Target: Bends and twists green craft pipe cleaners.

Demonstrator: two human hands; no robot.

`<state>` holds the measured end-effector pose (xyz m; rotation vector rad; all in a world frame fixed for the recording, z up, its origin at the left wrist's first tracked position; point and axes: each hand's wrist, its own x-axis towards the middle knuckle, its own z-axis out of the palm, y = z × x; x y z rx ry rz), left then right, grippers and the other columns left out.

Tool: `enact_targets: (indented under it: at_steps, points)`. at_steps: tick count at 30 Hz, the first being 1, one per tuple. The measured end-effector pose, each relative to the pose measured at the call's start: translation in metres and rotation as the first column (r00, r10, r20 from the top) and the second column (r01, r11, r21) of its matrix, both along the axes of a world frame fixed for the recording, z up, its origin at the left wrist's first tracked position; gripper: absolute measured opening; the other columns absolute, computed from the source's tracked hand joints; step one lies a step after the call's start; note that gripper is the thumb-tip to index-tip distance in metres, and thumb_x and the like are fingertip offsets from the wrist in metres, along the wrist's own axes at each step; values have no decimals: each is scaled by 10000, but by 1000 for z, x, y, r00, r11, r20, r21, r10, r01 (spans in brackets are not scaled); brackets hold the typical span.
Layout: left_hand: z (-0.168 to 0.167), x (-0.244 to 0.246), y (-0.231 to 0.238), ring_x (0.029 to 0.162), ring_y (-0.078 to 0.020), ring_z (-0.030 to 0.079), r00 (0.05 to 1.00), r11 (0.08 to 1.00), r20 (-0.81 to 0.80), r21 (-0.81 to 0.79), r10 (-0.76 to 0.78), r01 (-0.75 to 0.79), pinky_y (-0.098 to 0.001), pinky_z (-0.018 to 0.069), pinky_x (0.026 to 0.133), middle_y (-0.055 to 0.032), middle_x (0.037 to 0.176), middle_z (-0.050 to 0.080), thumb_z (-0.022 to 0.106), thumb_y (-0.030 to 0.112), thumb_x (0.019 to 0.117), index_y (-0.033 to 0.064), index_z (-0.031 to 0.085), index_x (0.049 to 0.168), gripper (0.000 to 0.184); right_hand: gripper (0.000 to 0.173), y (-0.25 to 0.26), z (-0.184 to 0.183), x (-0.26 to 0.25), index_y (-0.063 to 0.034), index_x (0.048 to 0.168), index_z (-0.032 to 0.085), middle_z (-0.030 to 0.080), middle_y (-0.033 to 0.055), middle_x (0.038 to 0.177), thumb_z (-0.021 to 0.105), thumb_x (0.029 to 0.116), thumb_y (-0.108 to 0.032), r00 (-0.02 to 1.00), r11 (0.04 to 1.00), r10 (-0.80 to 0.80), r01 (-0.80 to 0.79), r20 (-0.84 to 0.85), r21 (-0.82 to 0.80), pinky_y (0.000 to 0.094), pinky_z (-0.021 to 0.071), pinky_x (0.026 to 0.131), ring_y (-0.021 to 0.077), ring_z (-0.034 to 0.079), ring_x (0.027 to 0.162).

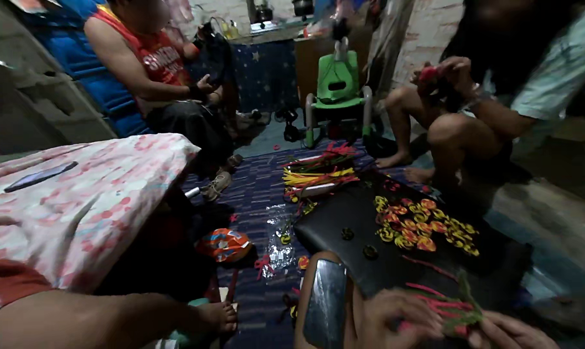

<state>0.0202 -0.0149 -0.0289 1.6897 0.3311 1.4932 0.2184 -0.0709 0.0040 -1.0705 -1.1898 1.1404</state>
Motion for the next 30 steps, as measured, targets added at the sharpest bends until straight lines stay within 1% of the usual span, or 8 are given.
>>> enact_targets:
  at_steps: [3,5,7,11,15,18,25,30]
  points:
    - [12,-4,4,868,-42,703,975,844,163,-493,-149,212,-230,593,801,31,957,747,622,43,977,83,722,989,109,214,-7,-4,6,-294,1090,769,765,-142,902,560,1052,-267,999,984,52,-53,11,171,152,587,625,-35,687,699]
    - [25,-6,13,796,-31,698,962,716,179,-642,-207,273,-228,591,765,60,889,743,556,68,1015,137,717,981,179,206,-12,5,10,-168,1097,758,755,-88,905,568,1051,-236,969,928,54,-137,239,346,118,580,706,-51,684,760]
    - [31,-8,23,775,-14,683,957,701,127,-656,-263,280,-213,582,750,79,872,734,550,89,1021,160,722,963,195,237,-14,19,16,-46,1023,731,710,13,853,558,1056,-204,805,840,-18,-309,593,445,134,540,746,8,653,775]
    - [42,-11,45,913,-17,701,954,913,-109,-338,-279,229,-208,576,838,98,967,758,670,155,966,200,762,964,102,233,-21,50,13,-50,950,756,729,122,803,582,1009,-192,407,952,-82,-237,910,192,513,573,639,298,723,720]
    - [73,-14,42,1215,-47,584,928,938,-371,323,7,122,-264,454,1071,140,1150,683,649,313,1007,267,724,1015,89,207,-5,60,18,40,1033,717,669,13,718,572,1038,-107,827,973,198,-101,526,-207,197,543,599,28,614,590]
    - [79,-15,22,1251,-33,520,924,847,-336,530,184,24,-289,343,1093,180,1185,637,668,319,993,325,695,1017,36,155,-1,43,23,26,970,696,699,-55,690,549,1017,2,991,977,134,-132,1,-168,178,587,578,5,663,574]
    - [37,-22,38,1168,-3,605,936,930,-34,109,-351,352,-195,468,1027,195,1143,687,608,274,1029,289,727,1104,141,164,-20,27,-11,45,1073,723,764,-7,833,586,985,34,965,915,49,61,-259,400,151,568,572,-4,687,635]
    - [50,-28,37,1014,-31,670,842,757,121,-386,-525,527,-193,512,950,111,995,728,568,184,1040,228,762,967,212,176,-20,10,-33,90,983,720,728,143,829,621,989,-55,989,661,104,9,-103,751,207,561,656,69,670,668]
